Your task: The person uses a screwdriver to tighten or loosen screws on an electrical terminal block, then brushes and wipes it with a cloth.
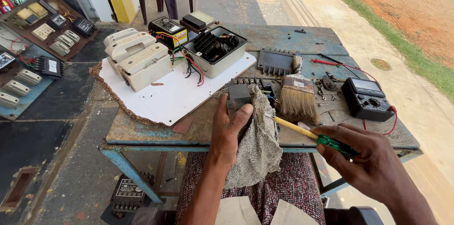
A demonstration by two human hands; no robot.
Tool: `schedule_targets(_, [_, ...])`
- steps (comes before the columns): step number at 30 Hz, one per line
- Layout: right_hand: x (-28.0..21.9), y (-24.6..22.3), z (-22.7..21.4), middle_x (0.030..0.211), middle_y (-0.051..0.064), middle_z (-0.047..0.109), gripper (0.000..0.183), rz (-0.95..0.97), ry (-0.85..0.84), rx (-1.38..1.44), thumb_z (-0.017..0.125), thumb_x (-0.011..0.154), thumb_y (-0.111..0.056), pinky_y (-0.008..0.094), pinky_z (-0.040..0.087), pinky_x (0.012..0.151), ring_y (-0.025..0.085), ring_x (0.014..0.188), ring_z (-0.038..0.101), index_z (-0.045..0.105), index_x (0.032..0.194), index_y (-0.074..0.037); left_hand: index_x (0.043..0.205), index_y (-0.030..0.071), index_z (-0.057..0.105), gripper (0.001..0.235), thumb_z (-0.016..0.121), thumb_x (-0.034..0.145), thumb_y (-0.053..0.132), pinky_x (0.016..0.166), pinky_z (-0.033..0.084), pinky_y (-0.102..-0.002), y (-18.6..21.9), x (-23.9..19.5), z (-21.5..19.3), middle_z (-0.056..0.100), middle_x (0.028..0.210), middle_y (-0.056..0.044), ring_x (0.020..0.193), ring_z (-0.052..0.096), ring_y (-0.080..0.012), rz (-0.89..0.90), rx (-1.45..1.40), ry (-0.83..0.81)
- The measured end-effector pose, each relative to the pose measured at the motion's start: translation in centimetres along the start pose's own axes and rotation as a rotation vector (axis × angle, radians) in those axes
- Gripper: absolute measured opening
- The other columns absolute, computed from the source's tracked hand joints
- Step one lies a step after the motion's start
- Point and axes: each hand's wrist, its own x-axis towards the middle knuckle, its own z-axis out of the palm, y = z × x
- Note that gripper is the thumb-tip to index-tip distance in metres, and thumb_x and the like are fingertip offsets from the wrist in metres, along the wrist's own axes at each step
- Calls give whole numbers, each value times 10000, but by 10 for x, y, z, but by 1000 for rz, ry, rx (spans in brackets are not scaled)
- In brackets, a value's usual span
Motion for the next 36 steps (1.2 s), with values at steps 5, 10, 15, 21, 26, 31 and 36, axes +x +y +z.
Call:
schedule_targets(5, [5,7,12,895,30,746,388,-326,38,39,743,910,-260,290,514,547,123,723,661,741,1276,-128,1359,30,502,846,833,739,501,981,586,-418,11,-10,5,667,1119,-136,1057,679,-239,-19,30,-150])
schedule_targets(10, [2,-13,7,893,7,781,476,129,-108,-191,757,896,-308,382,519,505,196,554,652,734,1370,-283,1332,57,504,741,772,811,511,896,602,-338,8,-8,-3,710,985,-60,925,704,-174,9,125,-200])
schedule_targets(15, [-6,-27,-1,937,75,771,455,-76,-142,-160,713,899,-295,363,534,527,176,595,671,709,1346,-208,1125,73,621,461,636,955,500,574,386,-301,3,-11,-12,442,726,53,637,411,-98,37,206,-160])
schedule_targets(21, [-11,-10,-15,873,43,778,473,160,-239,-308,707,944,-344,370,576,631,189,700,723,664,1409,-278,1062,77,662,336,598,954,389,558,340,-286,13,-8,-15,421,695,76,623,391,-72,105,175,-85])
schedule_targets(26, [-19,1,-18,840,36,750,444,-107,-19,-167,718,900,-295,375,535,634,169,718,713,721,1331,-185,1096,63,688,302,602,911,286,540,345,-286,19,-10,-16,461,678,62,610,409,-71,53,175,-39])
schedule_targets(31, [-17,-2,-5,942,3,758,474,158,-228,-334,729,910,-333,378,610,667,186,720,713,699,1383,-354,1107,23,665,303,586,925,252,556,355,-286,22,-11,-15,474,709,59,635,419,-63,139,153,-101])
schedule_targets(36, [-24,-5,6,980,46,807,525,-47,-139,-123,695,879,-272,380,579,604,185,693,721,694,1404,-264,1066,15,617,272,564,881,207,497,381,-315,21,-12,-17,487,683,31,585,455,-77,146,267,-133])
